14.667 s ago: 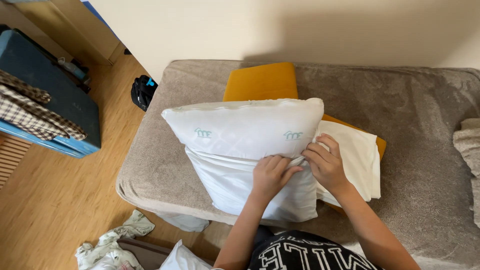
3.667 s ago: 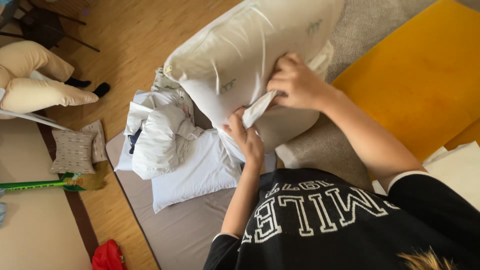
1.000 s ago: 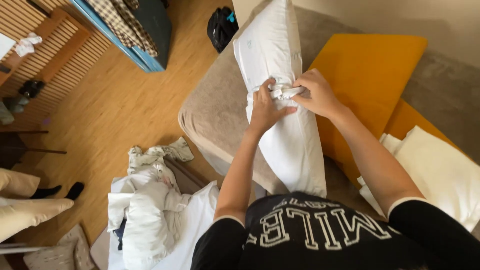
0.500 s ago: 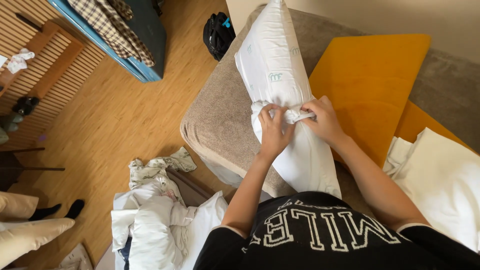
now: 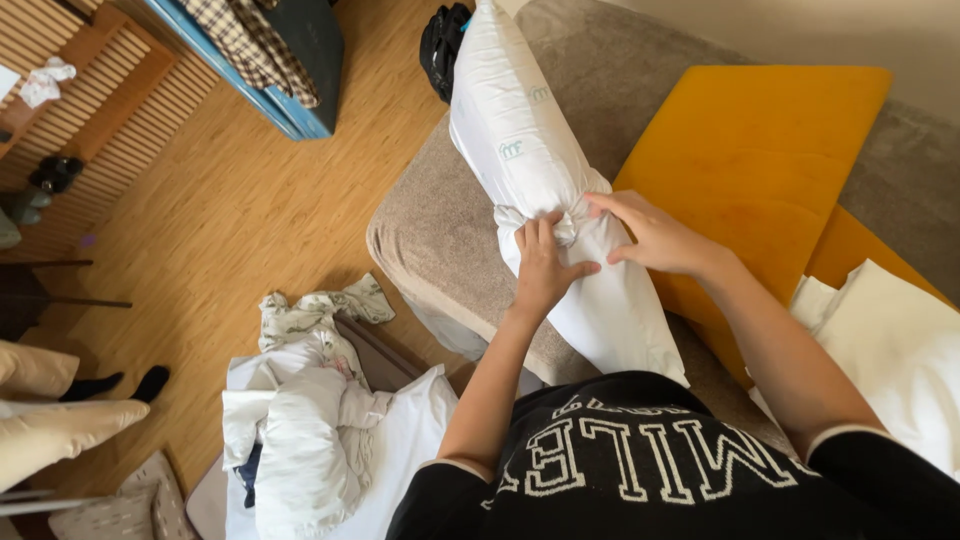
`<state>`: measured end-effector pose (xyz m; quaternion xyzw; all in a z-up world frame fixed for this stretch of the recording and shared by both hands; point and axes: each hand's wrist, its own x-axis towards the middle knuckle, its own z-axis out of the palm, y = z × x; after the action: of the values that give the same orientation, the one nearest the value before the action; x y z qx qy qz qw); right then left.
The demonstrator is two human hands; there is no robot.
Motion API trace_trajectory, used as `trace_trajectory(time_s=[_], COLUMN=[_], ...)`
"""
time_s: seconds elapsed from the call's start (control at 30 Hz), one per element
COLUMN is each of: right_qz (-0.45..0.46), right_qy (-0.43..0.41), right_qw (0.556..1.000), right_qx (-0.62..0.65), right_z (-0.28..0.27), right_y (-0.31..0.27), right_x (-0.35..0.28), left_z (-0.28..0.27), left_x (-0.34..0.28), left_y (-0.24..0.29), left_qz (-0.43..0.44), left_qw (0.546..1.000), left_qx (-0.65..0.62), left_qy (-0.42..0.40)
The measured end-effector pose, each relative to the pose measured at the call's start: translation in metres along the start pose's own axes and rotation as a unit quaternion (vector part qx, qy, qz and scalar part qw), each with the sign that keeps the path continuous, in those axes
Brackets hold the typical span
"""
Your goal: The person puts a white pillow into a white pillowcase. They start by folding a cloth, then pick up a pillow and insert it into the pillowcase, adjusting the fabric to fit properly.
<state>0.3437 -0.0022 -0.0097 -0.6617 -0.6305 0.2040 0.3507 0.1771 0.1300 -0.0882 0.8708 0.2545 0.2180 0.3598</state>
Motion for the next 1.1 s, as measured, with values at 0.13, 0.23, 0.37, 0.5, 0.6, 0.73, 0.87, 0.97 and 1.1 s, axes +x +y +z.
trace_trajectory(time_s=[0.13,0.23,0.37,0.5,0.6,0.73,0.87,0.97,1.1], right_qz=[-0.006,-0.054,-0.13,-0.035,0.039,0.07,0.042,-0.003,-0.045], right_qy=[0.017,0.051,0.086,0.125,0.153,0.083,-0.114,-0.068,0.008], right_qw=[0.994,0.985,0.973,0.979,0.979,0.994,0.992,0.998,0.993], right_qx=[-0.104,-0.157,-0.172,-0.155,-0.125,0.014,0.047,0.011,-0.112], right_z=[0.006,0.018,0.033,0.072,0.098,0.055,0.013,0.038,0.083], right_y=[0.008,0.048,0.064,0.083,0.109,0.045,0.0,0.006,0.038], right_x=[0.012,0.029,0.029,0.008,-0.003,-0.023,-0.041,-0.03,-0.028], left_z=[0.001,0.0,-0.005,-0.035,-0.03,-0.012,0.002,0.01,0.021], left_x=[-0.007,-0.004,-0.019,-0.034,-0.036,-0.042,-0.056,-0.06,-0.062], left_y=[-0.002,-0.006,-0.004,0.02,0.013,-0.001,-0.015,-0.014,-0.028], left_qz=[-0.002,0.016,0.036,0.026,0.044,0.01,-0.012,-0.006,-0.002], left_qw=[1.0,1.0,0.999,0.996,0.992,0.996,0.996,0.988,0.982], left_qx=[-0.015,-0.015,-0.011,-0.014,0.059,0.083,0.078,0.133,0.129], left_qy=[-0.009,-0.01,-0.013,-0.078,-0.107,-0.027,0.039,0.083,0.136])
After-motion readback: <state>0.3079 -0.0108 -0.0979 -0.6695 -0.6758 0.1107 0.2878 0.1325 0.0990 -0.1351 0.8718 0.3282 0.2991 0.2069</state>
